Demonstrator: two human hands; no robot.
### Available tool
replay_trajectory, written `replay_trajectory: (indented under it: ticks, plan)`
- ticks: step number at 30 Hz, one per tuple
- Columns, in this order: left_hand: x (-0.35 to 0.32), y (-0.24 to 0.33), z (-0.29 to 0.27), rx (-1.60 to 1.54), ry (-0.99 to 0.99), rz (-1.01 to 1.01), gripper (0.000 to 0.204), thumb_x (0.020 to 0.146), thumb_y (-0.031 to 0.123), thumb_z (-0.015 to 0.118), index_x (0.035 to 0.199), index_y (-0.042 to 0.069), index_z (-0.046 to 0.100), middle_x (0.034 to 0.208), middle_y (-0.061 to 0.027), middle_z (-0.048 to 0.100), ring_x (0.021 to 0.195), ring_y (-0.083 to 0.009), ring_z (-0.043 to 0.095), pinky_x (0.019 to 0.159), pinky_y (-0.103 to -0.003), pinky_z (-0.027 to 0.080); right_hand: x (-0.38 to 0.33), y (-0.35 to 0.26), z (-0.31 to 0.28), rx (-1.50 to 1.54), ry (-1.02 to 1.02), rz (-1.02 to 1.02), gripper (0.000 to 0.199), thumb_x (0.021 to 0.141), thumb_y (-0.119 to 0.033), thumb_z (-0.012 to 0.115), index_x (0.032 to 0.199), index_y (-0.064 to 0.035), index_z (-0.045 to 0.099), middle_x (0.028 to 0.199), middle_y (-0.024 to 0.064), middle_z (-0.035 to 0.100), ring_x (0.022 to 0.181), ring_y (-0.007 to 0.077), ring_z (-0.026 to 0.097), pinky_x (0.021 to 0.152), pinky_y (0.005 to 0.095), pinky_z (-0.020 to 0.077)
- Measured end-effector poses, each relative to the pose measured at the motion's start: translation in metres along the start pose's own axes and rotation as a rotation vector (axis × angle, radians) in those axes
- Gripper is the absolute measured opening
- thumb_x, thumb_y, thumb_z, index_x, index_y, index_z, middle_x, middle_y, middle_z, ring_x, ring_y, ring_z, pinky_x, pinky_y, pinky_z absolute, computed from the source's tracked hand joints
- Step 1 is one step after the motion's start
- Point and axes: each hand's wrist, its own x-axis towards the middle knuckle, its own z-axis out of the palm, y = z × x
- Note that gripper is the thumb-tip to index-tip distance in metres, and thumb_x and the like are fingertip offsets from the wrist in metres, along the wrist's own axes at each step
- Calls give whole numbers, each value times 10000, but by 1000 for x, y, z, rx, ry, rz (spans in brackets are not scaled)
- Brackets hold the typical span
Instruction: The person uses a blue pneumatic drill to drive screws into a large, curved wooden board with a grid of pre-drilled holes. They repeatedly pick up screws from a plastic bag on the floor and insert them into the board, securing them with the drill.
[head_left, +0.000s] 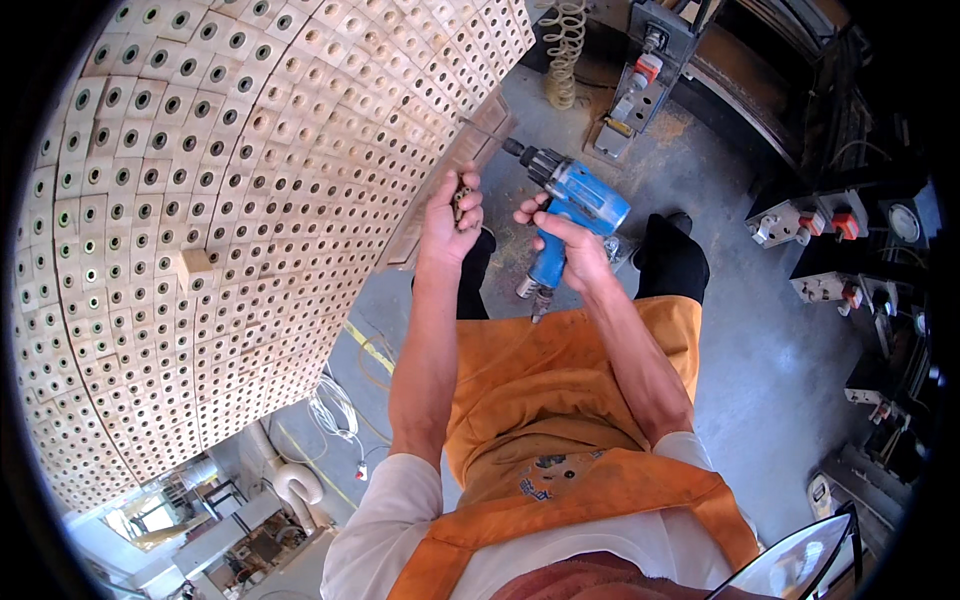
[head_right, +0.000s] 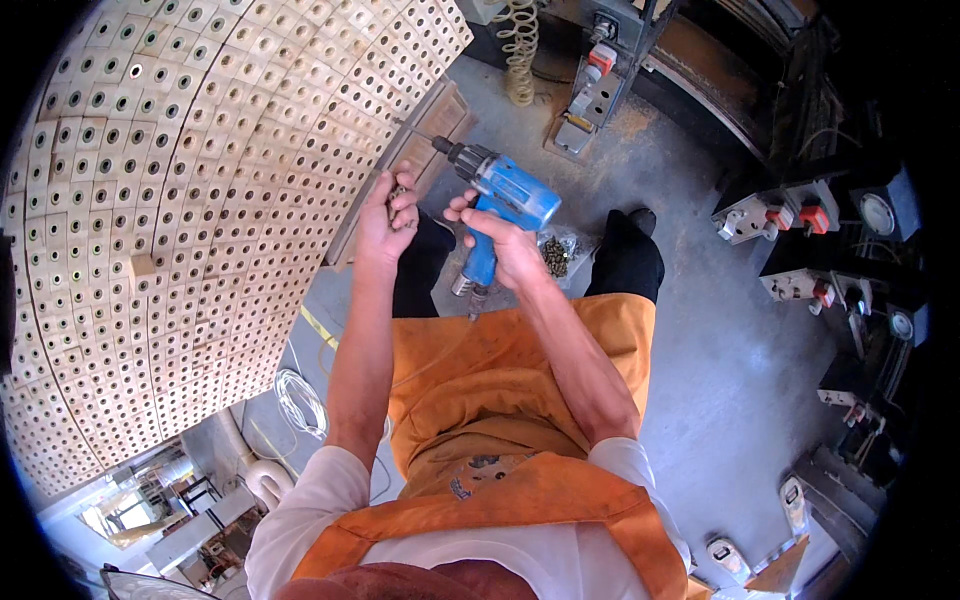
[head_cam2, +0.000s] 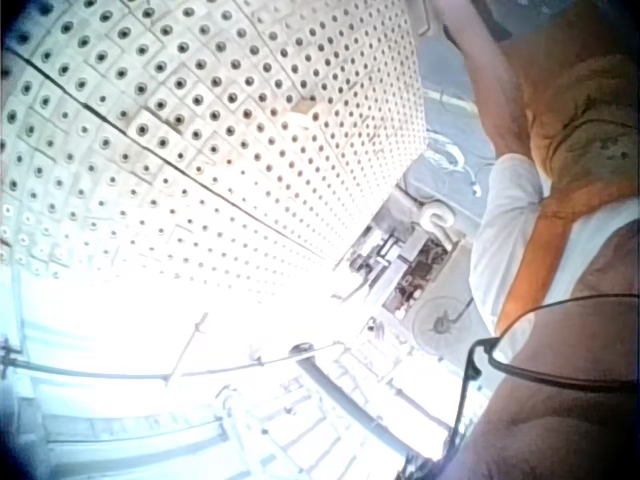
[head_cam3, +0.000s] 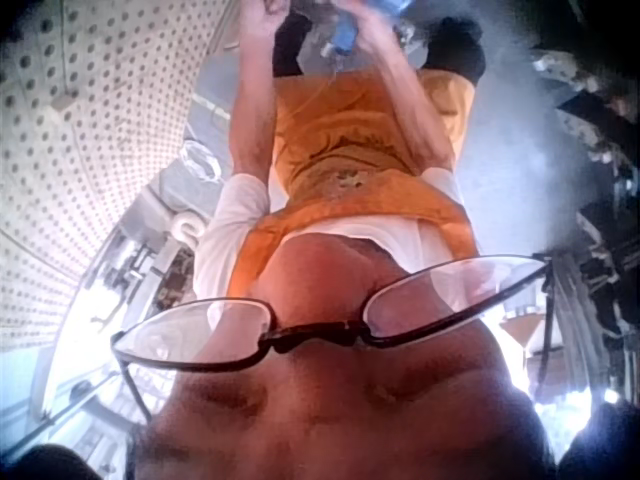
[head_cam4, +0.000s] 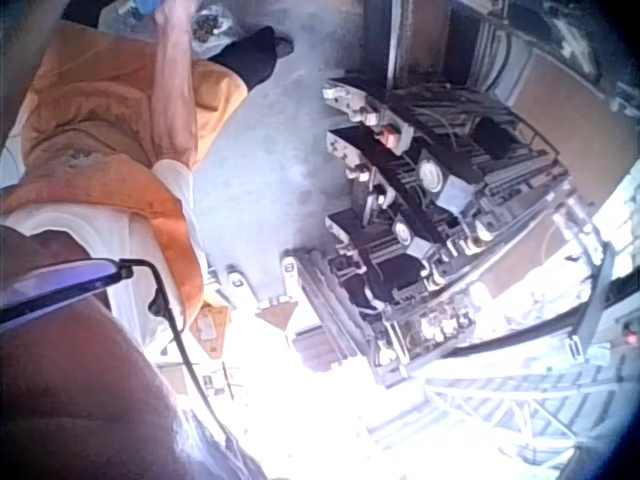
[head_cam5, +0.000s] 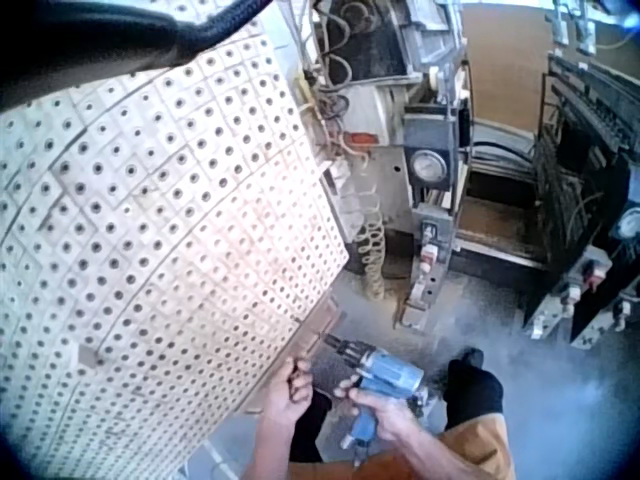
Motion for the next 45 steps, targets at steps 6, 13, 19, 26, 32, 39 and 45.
replay_trajectory:
  ticks: [6, 13, 19, 26, 32, 39, 45]
  plan:
    - [14, 20, 15, 107, 43, 56, 219, 962, 240, 535, 1033, 34, 554, 806, -7, 533, 566, -54, 436, 395, -156, 310, -27, -12, -19, -45, -50, 115, 271, 826, -42, 652, 1081, -59, 563, 1015, 82, 642, 973, 203, 639, 626, 260, 473]
    - [18, 23, 30, 504, 140, 61, 241, 954, 288, 559, 977, 49, 568, 758, -5, 520, 553, -68, 455, 394, -167, 313, -30, -11, -33, -26, -70, 150, 263, 822, -35, 654, 1072, -54, 574, 1017, 80, 644, 975, 205, 636, 623, 258, 470]
    - [22, 19, 27, 521, 143, 17, 251, 955, 295, 557, 983, 46, 572, 751, -2, 515, 554, -73, 454, 404, -176, 313, -28, -4, -38, -60, -64, 124, 281, 824, -39, 653, 1091, -58, 568, 1025, 79, 643, 988, 198, 635, 628, 253, 471]
    - [31, 17, 23, 202, 12, 125, 257, 968, 306, 526, 1084, 78, 548, 771, 18, 498, 571, -62, 435, 409, -170, 309, -17, 10, -9, -33, -25, 76, 257, 843, -58, 644, 1084, -71, 556, 1023, 61, 643, 992, 194, 633, 646, 263, 469]
    - [32, 13, 19, 135, -20, 162, 245, 974, 289, 509, 1112, 87, 532, 803, -1, 515, 576, -72, 444, 397, -178, 310, -1, 19, 3, 32, -37, 55, 258, 830, -54, 651, 1066, -66, 548, 1002, 71, 640, 966, 193, 637, 619, 259, 466]
    - [12, 0, -7, -8, -40, -48, 234, 963, 217, 477, 1095, 28, 519, 821, -33, 527, 573, -86, 445, 395, -175, 308, -1, 17, 8, -7, -12, 52, 254, 815, -41, 648, 1050, -63, 553, 972, 65, 643, 936, 187, 646, 616, 262, 463]
    - [-7, -12, -18, 57, 37, -48, 262, 972, 240, 501, 1154, 52, 514, 822, -1, 501, 591, -59, 421, 405, -168, 297, 1, 17, 9, -13, -5, 47, 248, 815, -34, 641, 1045, -63, 555, 974, 61, 645, 936, 182, 650, 617, 261, 464]
